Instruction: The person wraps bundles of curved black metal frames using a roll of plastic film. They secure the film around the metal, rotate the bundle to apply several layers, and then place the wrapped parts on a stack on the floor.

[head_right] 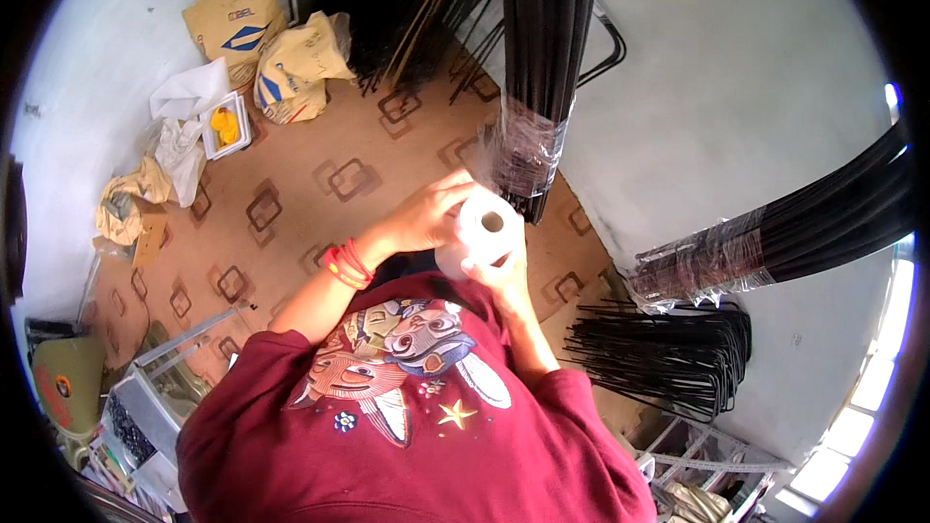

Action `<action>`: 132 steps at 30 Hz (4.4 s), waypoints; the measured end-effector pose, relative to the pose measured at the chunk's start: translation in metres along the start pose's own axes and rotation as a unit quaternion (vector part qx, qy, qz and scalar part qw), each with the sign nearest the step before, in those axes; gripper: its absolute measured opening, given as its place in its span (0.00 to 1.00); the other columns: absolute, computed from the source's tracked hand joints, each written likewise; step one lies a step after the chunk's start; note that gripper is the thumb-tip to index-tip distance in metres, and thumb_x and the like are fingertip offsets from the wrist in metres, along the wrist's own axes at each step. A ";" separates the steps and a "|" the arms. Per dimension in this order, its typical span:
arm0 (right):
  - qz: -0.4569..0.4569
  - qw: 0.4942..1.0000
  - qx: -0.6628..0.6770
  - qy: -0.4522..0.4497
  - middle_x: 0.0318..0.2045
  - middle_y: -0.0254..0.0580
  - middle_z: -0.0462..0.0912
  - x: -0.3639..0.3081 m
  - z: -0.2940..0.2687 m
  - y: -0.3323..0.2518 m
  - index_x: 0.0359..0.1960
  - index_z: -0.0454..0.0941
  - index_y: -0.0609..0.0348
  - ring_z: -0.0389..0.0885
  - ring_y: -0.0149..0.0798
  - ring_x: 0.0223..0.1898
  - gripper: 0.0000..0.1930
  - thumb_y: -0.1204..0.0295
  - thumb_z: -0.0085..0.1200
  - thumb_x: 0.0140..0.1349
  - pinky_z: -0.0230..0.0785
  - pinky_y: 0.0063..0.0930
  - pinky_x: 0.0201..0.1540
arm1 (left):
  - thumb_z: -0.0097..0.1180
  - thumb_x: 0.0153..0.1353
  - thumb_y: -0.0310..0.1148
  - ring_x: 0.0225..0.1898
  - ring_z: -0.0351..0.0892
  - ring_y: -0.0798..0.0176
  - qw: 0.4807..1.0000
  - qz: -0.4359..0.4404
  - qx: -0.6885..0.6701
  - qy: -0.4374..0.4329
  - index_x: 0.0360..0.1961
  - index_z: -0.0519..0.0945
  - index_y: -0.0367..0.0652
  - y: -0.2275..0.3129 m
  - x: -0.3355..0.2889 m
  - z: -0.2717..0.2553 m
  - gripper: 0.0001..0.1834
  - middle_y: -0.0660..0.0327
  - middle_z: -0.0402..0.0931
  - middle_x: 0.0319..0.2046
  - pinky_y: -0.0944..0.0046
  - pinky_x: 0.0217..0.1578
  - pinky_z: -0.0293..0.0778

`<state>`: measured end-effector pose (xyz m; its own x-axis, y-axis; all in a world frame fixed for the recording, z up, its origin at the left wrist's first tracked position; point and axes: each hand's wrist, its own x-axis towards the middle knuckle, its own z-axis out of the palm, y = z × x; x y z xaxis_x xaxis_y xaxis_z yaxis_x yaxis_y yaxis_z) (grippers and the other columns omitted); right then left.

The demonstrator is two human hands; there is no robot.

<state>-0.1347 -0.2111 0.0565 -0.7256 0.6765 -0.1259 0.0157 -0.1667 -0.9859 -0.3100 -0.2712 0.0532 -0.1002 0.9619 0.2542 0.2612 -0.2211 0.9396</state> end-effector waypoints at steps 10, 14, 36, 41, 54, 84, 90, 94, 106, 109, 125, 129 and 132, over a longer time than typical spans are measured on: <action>0.014 0.956 -0.208 0.204 0.43 0.40 0.73 -0.028 -0.140 -0.011 0.48 0.68 0.62 0.72 0.33 0.44 0.42 0.57 0.69 0.26 0.66 0.30 0.47 | 0.27 0.65 0.57 0.59 0.57 0.66 0.889 -0.168 -0.420 0.070 0.62 0.57 0.41 -0.084 0.160 0.040 0.35 0.62 0.59 0.59 0.67 0.61 0.48; -0.065 0.930 -0.156 0.327 0.35 0.41 0.74 0.071 -0.203 -0.020 0.46 0.68 0.60 0.75 0.34 0.30 0.24 0.70 0.54 0.43 0.70 0.24 0.26 | 0.29 0.65 0.56 0.58 0.57 0.68 0.924 -0.152 -0.343 0.074 0.62 0.56 0.37 -0.073 0.149 0.034 0.35 0.63 0.59 0.59 0.69 0.59 0.52; 0.043 0.956 0.008 -0.289 0.49 0.44 0.71 0.235 -0.028 -0.019 0.54 0.66 0.61 0.68 0.39 0.51 0.25 0.56 0.44 0.61 0.63 0.34 0.54 | 0.50 0.58 0.37 0.56 0.61 0.59 0.881 -0.063 -0.276 0.380 0.56 0.61 0.44 -0.090 0.064 -0.017 0.25 0.59 0.65 0.51 0.61 0.56 0.56; 0.100 0.942 0.086 -0.309 0.50 0.44 0.71 0.234 -0.010 -0.015 0.54 0.66 0.61 0.67 0.40 0.53 0.25 0.56 0.45 0.61 0.62 0.35 0.54 | 0.62 0.49 0.45 0.56 0.61 0.62 0.929 -0.027 -0.230 0.288 0.60 0.57 0.43 -0.130 0.056 -0.043 0.40 0.58 0.64 0.54 0.61 0.57 0.57; 0.009 0.978 -0.207 -0.029 0.34 0.42 0.78 0.069 -0.019 -0.019 0.37 0.75 0.64 0.76 0.37 0.38 0.12 0.77 0.41 0.53 0.66 0.26 0.43 | 0.72 0.33 0.42 0.54 0.63 0.61 0.971 -0.024 -0.169 0.169 0.54 0.67 0.42 -0.067 -0.082 -0.063 0.44 0.60 0.65 0.49 0.60 0.55 0.59; -0.011 0.947 -0.237 0.216 0.42 0.35 0.70 0.028 -0.113 -0.007 0.51 0.63 0.61 0.69 0.31 0.43 0.28 0.58 0.55 0.52 0.65 0.24 0.45 | 0.56 0.53 0.36 0.50 0.67 0.68 0.903 0.052 -0.425 0.028 0.53 0.67 0.38 -0.159 0.114 0.034 0.27 0.59 0.68 0.52 0.66 0.54 0.61; 0.062 0.947 0.309 -0.060 0.53 0.40 0.68 0.166 -0.127 0.077 0.55 0.63 0.60 0.65 0.38 0.54 0.21 0.62 0.39 0.64 0.60 0.33 0.55 | 0.45 0.62 0.31 0.46 0.68 0.71 0.976 0.067 -0.174 0.115 0.47 0.71 0.35 -0.105 0.081 0.027 0.15 0.62 0.72 0.45 0.68 0.49 0.64; 0.079 0.934 -0.319 -0.139 0.44 0.34 0.69 0.173 -0.019 0.007 0.49 0.65 0.59 0.66 0.29 0.47 0.19 0.64 0.50 0.58 0.57 0.21 0.54 | 0.45 0.62 0.41 0.40 0.66 0.63 0.891 0.025 -0.249 0.379 0.40 0.69 0.39 -0.079 0.067 0.044 0.15 0.57 0.67 0.36 0.66 0.44 0.61; 0.040 0.974 0.053 -0.217 0.46 0.46 0.70 0.205 -0.006 0.019 0.50 0.64 0.63 0.66 0.36 0.51 0.23 0.64 0.52 0.56 0.54 0.27 0.59 | 0.44 0.62 0.36 0.65 0.44 0.55 0.863 -0.084 -0.357 0.347 0.63 0.48 0.41 -0.104 0.021 0.028 0.32 0.50 0.47 0.63 0.62 0.62 0.43; 0.101 0.952 0.191 -0.215 0.49 0.53 0.69 0.206 0.003 -0.001 0.49 0.67 0.64 0.65 0.41 0.55 0.20 0.66 0.51 0.57 0.55 0.31 0.60 | 0.39 0.64 0.40 0.64 0.48 0.57 0.904 -0.108 -0.336 0.241 0.64 0.48 0.42 -0.119 0.025 -0.013 0.30 0.52 0.50 0.63 0.63 0.62 0.45; 0.127 0.960 0.064 -0.240 0.54 0.59 0.65 0.186 0.009 0.001 0.40 0.70 0.66 0.61 0.48 0.58 0.13 0.68 0.49 0.58 0.59 0.37 0.59 | 0.46 0.61 0.40 0.54 0.66 0.55 0.718 -0.130 -0.672 0.126 0.56 0.63 0.41 -0.155 0.036 -0.098 0.24 0.54 0.66 0.52 0.51 0.52 0.66; 0.149 0.947 0.045 -0.281 0.55 0.60 0.64 0.180 0.031 0.013 0.37 0.71 0.66 0.60 0.50 0.59 0.12 0.69 0.48 0.59 0.60 0.38 0.58 | 0.38 0.58 0.32 0.54 0.66 0.52 0.768 -0.134 -0.592 0.205 0.53 0.67 0.38 -0.161 0.014 -0.109 0.21 0.53 0.66 0.52 0.47 0.54 0.65; 0.166 0.941 0.043 -0.291 0.56 0.61 0.63 0.180 0.040 0.019 0.36 0.72 0.67 0.59 0.51 0.60 0.11 0.69 0.48 0.59 0.61 0.39 0.58 | 0.38 0.46 0.23 0.47 0.72 0.59 0.923 -0.011 -0.310 0.229 0.44 0.75 0.39 -0.193 -0.013 -0.131 0.22 0.53 0.75 0.43 0.63 0.46 0.71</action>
<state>-0.2929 -0.1211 0.0198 -0.9449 0.0739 -0.3189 0.2701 -0.3741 -0.8871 -0.4853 -0.2626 -0.1012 -0.5312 0.8298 0.1711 -0.3308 -0.3890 0.8598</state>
